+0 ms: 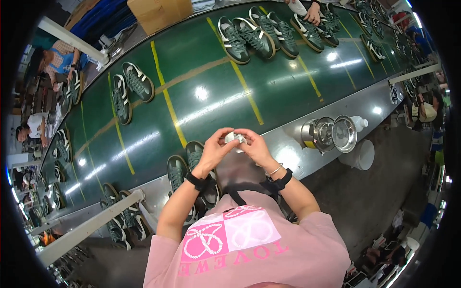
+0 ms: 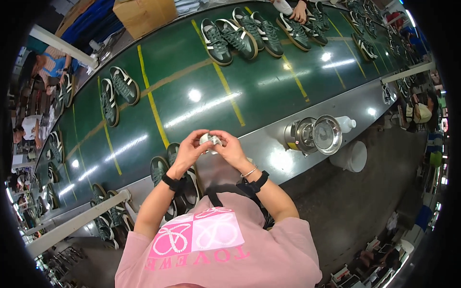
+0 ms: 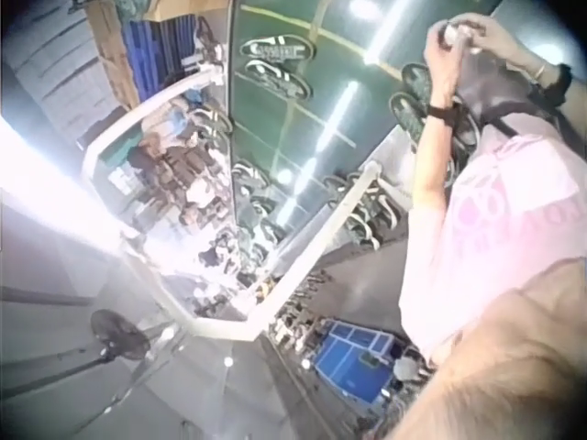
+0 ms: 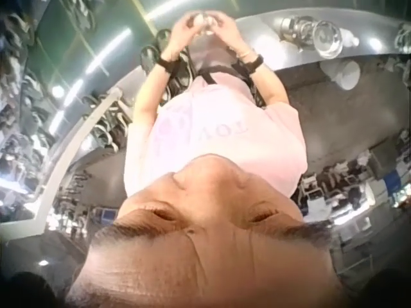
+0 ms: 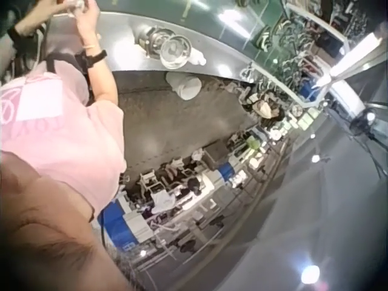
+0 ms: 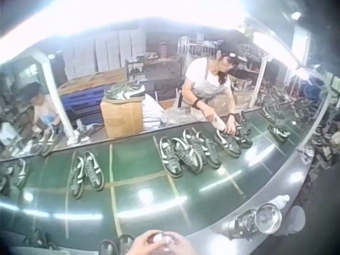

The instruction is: Cleaning and inspecting shoes on a factory assembly line.

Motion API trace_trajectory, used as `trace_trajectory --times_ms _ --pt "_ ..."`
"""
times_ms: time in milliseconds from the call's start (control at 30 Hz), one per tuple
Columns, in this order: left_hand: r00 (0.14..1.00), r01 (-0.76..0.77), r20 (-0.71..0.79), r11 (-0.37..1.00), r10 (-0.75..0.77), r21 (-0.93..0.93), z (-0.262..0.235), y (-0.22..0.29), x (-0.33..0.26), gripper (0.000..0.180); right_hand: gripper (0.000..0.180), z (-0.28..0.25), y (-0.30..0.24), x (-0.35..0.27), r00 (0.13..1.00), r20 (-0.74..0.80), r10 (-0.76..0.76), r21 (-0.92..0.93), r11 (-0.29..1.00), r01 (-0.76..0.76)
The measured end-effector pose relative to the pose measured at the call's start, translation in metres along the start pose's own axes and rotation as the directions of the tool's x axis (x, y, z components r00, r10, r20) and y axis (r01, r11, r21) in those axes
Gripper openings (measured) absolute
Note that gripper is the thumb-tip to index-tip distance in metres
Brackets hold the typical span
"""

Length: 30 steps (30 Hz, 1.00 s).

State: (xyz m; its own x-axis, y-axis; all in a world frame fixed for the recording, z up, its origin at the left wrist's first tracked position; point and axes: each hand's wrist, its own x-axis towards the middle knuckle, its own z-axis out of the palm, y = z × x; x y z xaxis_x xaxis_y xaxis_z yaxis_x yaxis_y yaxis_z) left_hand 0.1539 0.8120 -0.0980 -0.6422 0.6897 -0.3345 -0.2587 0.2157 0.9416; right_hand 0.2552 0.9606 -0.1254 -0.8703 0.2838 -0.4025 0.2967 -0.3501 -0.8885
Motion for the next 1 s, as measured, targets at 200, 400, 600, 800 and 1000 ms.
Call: trace_trajectory --times_ms 200,400,600,800,1000 --pt "0.983 0.107 -0.093 0.903 -0.159 -0.417 -0.007 -0.014 -0.014 0.025 0.04 0.007 -0.019 -0.015 0.995 0.047 -0.091 0.01 0.996 0.09" --pt "0.982 0.122 -0.053 0.823 -0.182 -0.555 -0.007 -0.005 -0.028 0.023 0.036 0.0 -0.004 -0.018 0.992 0.107 0.061 0.079 0.994 -0.07" --pt "0.994 0.048 -0.07 0.897 -0.088 -0.439 0.0 -0.005 -0.032 0.029 0.032 0.005 -0.002 -0.018 0.998 0.038 -0.043 0.055 0.998 0.041" --pt "0.985 0.094 -0.076 0.846 -0.156 -0.526 -0.005 -0.011 -0.031 0.035 0.023 0.004 -0.008 -0.021 0.994 0.005 0.106 0.298 0.949 -0.103" --pt "0.991 0.058 -0.083 0.888 -0.107 -0.456 0.001 -0.01 -0.027 0.033 0.019 0.01 -0.004 -0.012 0.999 0.01 -0.044 0.219 0.975 0.04"
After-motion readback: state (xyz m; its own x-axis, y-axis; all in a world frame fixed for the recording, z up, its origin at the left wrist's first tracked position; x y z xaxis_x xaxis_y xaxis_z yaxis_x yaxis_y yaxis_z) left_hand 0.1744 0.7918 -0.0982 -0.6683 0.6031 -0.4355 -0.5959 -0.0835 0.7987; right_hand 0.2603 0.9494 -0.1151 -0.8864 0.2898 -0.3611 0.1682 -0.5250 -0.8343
